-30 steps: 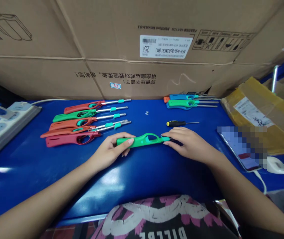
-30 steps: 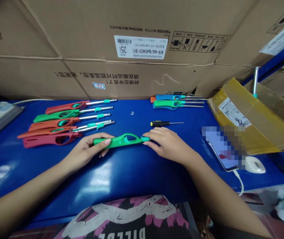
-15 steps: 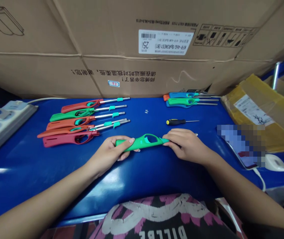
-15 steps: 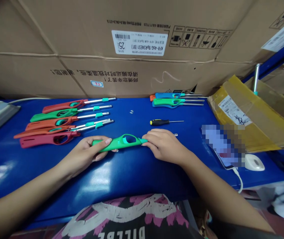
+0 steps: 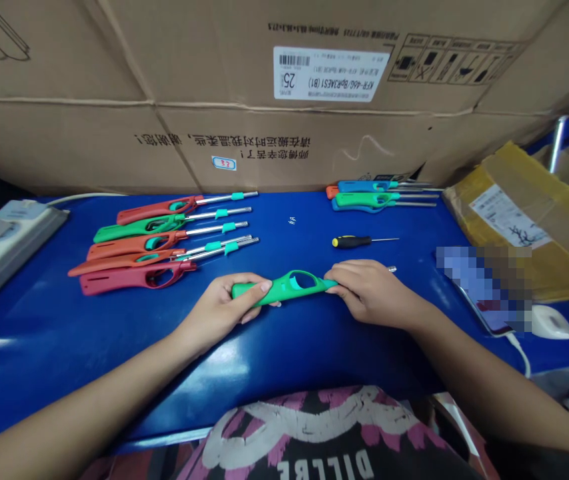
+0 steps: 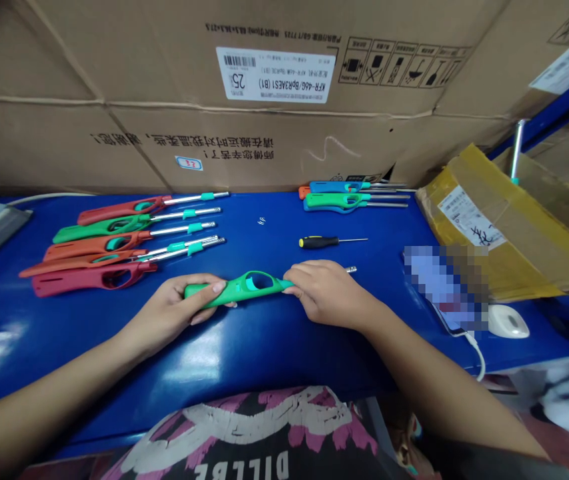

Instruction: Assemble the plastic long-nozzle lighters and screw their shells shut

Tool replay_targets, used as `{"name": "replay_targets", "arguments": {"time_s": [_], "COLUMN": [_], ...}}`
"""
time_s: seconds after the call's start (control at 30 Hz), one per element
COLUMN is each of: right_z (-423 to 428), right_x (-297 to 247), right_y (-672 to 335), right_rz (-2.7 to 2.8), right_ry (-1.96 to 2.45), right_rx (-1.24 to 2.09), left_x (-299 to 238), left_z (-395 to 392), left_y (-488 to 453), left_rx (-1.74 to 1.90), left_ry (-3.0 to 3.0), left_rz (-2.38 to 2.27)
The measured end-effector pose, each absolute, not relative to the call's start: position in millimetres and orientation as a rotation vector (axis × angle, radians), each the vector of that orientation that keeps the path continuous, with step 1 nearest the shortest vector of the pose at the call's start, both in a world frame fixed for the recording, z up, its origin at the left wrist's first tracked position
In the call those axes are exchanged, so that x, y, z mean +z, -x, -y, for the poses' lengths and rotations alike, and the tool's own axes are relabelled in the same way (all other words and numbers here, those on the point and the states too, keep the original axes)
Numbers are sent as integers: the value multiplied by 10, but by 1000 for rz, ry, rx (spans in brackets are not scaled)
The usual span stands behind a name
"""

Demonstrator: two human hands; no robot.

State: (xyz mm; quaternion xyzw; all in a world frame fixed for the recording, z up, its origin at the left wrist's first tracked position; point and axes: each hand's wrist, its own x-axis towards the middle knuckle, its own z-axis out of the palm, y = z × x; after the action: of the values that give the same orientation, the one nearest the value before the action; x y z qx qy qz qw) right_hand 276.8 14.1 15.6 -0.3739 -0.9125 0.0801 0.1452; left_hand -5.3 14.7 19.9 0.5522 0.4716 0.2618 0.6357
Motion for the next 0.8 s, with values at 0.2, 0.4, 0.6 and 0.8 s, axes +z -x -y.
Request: {"name": "replay_targets", "arguments": {"time_s": [0.2,0.4,0.6,0.8], "right_z": [-167,-224,-257,-237], "right_x": [169,213,280,297], "right_y": [-2734,-2815,-2908,-2896], "right_rz": [2724,2617,2560,2405], "right_ry": [1167,1328,1303,1317], "right_rx": [394,435,337,380], "left_x": [182,157,33,10], "left_z": [-142,-157,-217,-237], "left_y": [76,133,204,208], "left_rx": [593,644,704,693], "left_ry": [-1468,-1894,-2189,-2345], "left_rz": [-1154,-1089,-1012,-938]}}
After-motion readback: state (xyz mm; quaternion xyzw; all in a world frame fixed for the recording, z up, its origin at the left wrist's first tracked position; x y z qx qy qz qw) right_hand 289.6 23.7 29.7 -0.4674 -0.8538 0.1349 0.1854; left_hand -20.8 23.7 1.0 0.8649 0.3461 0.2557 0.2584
